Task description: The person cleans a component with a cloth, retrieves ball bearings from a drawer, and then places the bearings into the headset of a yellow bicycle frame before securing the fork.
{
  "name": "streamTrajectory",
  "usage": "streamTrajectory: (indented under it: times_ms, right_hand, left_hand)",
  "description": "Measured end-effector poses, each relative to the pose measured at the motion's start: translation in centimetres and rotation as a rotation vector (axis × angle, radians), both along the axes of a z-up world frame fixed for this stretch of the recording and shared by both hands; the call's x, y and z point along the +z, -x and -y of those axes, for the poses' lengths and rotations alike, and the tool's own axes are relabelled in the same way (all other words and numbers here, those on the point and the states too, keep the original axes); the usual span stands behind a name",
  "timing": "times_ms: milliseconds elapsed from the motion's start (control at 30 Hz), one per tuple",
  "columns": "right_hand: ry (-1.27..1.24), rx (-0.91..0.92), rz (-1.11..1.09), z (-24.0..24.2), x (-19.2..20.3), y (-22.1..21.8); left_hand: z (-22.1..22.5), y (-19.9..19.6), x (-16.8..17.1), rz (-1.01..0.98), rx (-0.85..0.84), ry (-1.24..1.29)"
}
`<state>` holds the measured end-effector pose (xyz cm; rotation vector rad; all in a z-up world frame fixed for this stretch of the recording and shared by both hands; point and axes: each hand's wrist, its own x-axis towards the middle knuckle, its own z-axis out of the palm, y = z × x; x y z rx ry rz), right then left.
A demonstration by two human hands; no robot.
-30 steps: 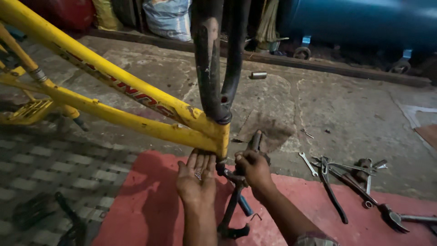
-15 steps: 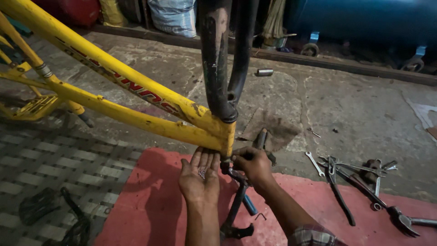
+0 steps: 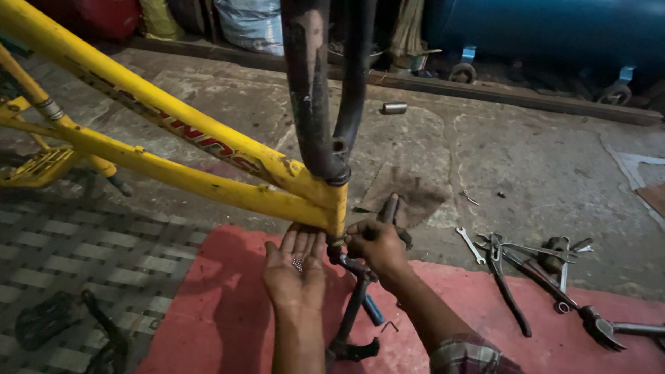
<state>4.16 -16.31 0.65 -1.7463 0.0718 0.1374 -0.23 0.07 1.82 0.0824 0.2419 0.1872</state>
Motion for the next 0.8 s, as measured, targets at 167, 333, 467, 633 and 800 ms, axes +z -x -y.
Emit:
streamTrajectory:
  times_ms: [167, 333, 467, 633, 800]
  right_hand:
    - [-0.246, 0.013, -0.094, 0.7, -1.4, -0.8]
    - [-0.261, 0.026, -0.131, 0.7, -0.6, -0.9]
    - [-0.217, 0.085, -0.096, 0.9, -0.3, -1.2]
    - [-0.116, 0.061, -0.096, 0.9, -0.7, -2.3]
    - [-0.108, 0.13, -0.038, 1.2, -0.3, -2.4]
  left_hand:
    - [0.0, -0.1, 0.0, -0.056, -0.003, -0.052]
    - [0.1, -0.1, -0.8, 0.015, -0.011, -0.053]
    - [0.2, -0.5, -1.2, -0.011, 0.005, -0.065]
    - [0.3, -0.4, -0.7, -0.041, -0.004, -0.075]
    - [0.5, -0.1, -0.2, -0.054, 0.0, -0.092]
